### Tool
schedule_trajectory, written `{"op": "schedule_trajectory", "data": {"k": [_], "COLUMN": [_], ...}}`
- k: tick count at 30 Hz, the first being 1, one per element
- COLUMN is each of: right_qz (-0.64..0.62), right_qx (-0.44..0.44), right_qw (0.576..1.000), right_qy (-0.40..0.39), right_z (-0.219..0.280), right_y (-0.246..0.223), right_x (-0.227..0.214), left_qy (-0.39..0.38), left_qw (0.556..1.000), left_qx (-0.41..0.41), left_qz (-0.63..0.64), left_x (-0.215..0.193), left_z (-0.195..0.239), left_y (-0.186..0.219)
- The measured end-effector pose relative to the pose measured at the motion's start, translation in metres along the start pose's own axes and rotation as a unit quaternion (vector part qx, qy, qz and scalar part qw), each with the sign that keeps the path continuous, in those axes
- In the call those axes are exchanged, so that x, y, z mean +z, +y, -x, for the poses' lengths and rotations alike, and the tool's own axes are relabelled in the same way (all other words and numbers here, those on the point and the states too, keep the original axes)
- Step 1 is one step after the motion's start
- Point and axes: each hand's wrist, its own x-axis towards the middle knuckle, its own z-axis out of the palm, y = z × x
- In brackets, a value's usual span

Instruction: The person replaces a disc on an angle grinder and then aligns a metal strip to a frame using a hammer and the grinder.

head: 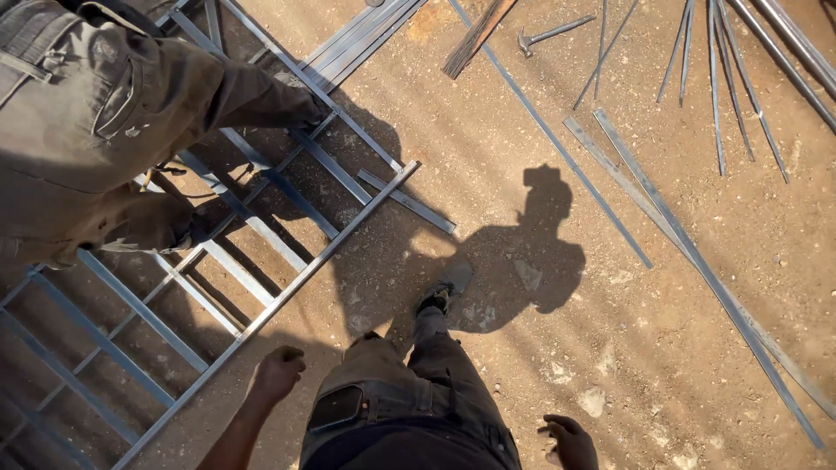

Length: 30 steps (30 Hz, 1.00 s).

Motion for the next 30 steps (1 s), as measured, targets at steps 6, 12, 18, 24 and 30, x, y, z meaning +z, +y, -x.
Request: {"op": "schedule_trajectory", "data": {"k": [6,12,18,24,30], "right_qz": [-0.025,-0.053,-0.025,-0.188,-0.161], "right_qx": [-0.101,-0.165,-0.017,0.025,0.097], "right_qw": [0.994,0.985,1.0,0.981,0.98], "right_qy": [0.02,0.0,-0.007,-0.037,0.066], "right_z": [0.059,0.036,-0.019,-0.077,-0.07], "right_y": [-0.255,-0.323,-0.251,-0.16,-0.328], "right_x": [-0.027,-0.031,-0.026,-0.059,-0.064], "left_qy": [-0.033,-0.031,-0.015,-0.152,-0.019], "left_qw": [0.993,0.986,0.999,0.927,0.988], "left_qx": [0.096,0.124,0.033,0.139,0.067], "left_qz": [0.063,0.108,0.001,-0.315,-0.141], "left_x": [-0.001,0.005,0.006,-0.004,-0.028], "left_z": [0.084,0.043,-0.026,-0.155,-0.143], "left_y": [0.189,0.236,0.186,0.181,0.442]}}
